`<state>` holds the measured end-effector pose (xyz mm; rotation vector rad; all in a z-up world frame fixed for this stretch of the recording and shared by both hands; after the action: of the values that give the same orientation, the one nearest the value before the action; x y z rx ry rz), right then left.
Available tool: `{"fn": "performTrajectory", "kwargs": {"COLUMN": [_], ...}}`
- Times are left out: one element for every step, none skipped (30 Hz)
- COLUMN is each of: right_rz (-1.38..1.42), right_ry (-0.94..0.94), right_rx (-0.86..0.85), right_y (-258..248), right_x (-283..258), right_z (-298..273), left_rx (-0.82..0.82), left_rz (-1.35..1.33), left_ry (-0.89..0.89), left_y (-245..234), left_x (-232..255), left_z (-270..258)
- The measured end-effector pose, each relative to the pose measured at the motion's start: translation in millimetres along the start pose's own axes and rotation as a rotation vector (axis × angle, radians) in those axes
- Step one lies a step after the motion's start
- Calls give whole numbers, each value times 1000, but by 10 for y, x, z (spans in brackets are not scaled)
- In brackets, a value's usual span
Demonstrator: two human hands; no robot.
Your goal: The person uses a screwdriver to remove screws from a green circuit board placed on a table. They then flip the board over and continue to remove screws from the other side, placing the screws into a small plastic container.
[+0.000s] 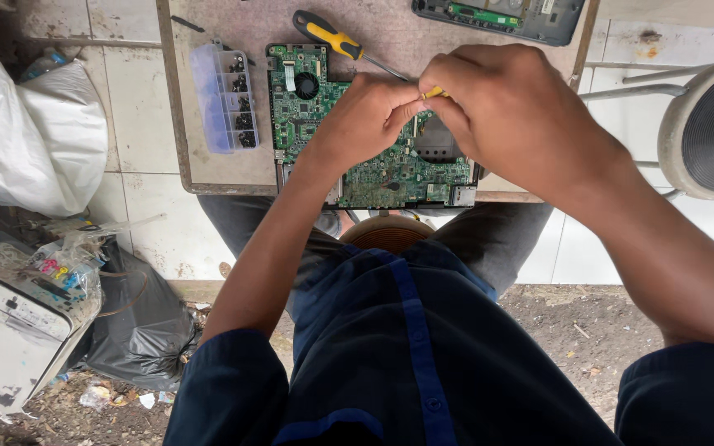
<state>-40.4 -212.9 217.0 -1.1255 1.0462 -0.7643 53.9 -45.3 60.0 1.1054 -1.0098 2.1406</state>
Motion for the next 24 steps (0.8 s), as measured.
{"fn": "performTrajectory", "kwargs": {"right_rz": [-82,-83,-190,-296,-300,-289,-273,-273,-160,-48,-44,-167,-293,-291,-386,-482,-481,-362,-243,-243,-180,-116,-118,-319], "right_ry": [12,14,61,108,112,117,117,116,35,-47,-51,-13,30,31,42,55,51,27,6,5,36,66,60,78], "right_rx": [6,12,57,102,108,53,-6,-3,-31,-59,-58,-10,41,45,67,89,89,7,-73,-72,-98,-124,-120,-39], "right_y": [58,132,194,255,255,265,283,161,46,-69,14,91,165,282,387,494,352,221,92,94,95,92,241,381], "right_x": [31,24,24,25,42,61,73,38,0,-40,-7,30,72,105,145,186,113,40,-35,-18,-2,8,17,28], "right_z": [-32,-44,-43,-40,-30,-18,0,-6,-11,-16,-40,-65,-99,-74,-48,-20,13,47,84,73,81,92,81,72], "left_rx": [-40,-43,93,229,225,190,157,157,92,27,28,27,22,19,179,341,343,277,209,209,129,48,51,152], "left_rz": [12,15,67,119,121,151,182,185,96,6,10,39,67,71,87,102,104,90,76,77,55,33,40,91], "left_ry": [-27,-24,45,115,122,139,149,149,97,46,41,110,182,182,164,146,144,127,113,113,95,77,79,85], "left_y": [-9,9,2,-5,42,92,139,112,91,70,17,-33,-78,-7,49,105,72,44,10,-18,-63,-114,-74,-45], "left_x": [-11,33,87,141,100,55,13,36,51,66,151,244,334,280,221,159,165,166,162,158,154,155,113,71], "left_z": [6,22,42,62,45,27,-13,-1,13,25,55,86,132,95,72,46,44,42,42,34,31,26,10,-8]}}
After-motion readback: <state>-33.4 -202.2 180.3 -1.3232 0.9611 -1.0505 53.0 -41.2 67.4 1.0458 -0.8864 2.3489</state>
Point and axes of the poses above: each hand's wrist, its own z-axis towards the middle knuckle, its own y-axis out of the palm, x = y × z, the point moved 1 cm from there along z, towards the middle knuckle, and after that the axes turned 8 degrees about -z, right-handed, at the moved point
